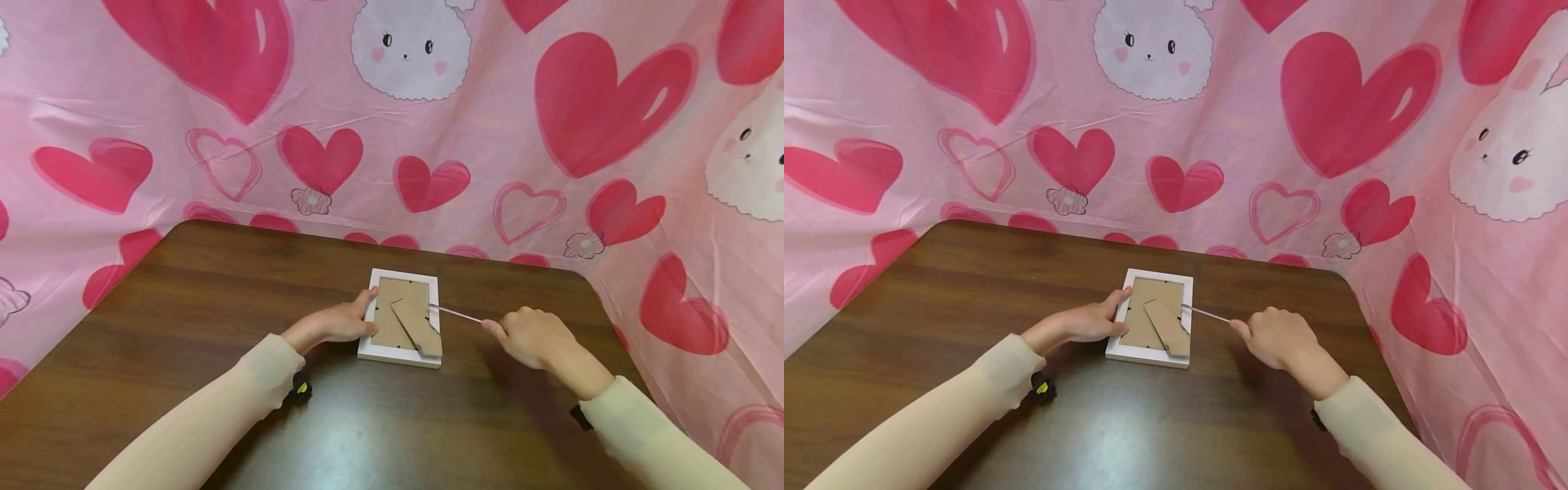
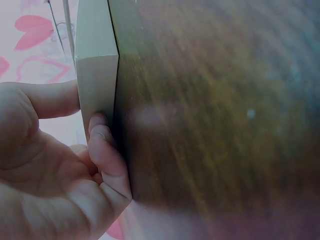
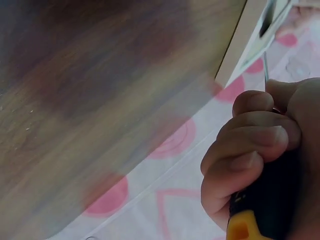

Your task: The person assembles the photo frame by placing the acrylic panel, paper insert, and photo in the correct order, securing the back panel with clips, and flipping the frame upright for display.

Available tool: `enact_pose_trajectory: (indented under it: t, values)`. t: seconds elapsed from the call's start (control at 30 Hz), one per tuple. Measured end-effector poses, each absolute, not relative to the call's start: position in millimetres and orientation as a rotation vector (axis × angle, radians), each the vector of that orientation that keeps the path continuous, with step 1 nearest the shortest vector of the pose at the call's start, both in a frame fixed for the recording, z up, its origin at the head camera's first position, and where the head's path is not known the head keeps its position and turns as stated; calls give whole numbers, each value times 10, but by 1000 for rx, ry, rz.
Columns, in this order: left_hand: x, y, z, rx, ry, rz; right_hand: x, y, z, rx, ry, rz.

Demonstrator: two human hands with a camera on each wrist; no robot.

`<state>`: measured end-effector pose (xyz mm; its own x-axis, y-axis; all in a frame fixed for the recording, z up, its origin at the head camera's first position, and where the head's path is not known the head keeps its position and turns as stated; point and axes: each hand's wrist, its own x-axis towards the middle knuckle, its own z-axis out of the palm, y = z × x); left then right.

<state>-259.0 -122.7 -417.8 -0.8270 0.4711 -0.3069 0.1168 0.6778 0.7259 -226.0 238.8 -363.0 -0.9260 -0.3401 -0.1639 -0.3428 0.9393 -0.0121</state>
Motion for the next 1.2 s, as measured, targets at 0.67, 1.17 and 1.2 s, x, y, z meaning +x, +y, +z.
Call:
enact_pose_trajectory:
  t: [0.67,1.17,1.2]
  values:
    - [-2595,-1228,-4199,465,2387,1035,-2624,2998,-3949,-580,2890,-342]
    - [-2615,-1231,-4193,458,2378,1029,-2858,3168,-4086,-662,2952,-359]
    - [-2617,-1231,-4196,456,2377,1030,-2877,3181,-4103,-666,2948,-365]
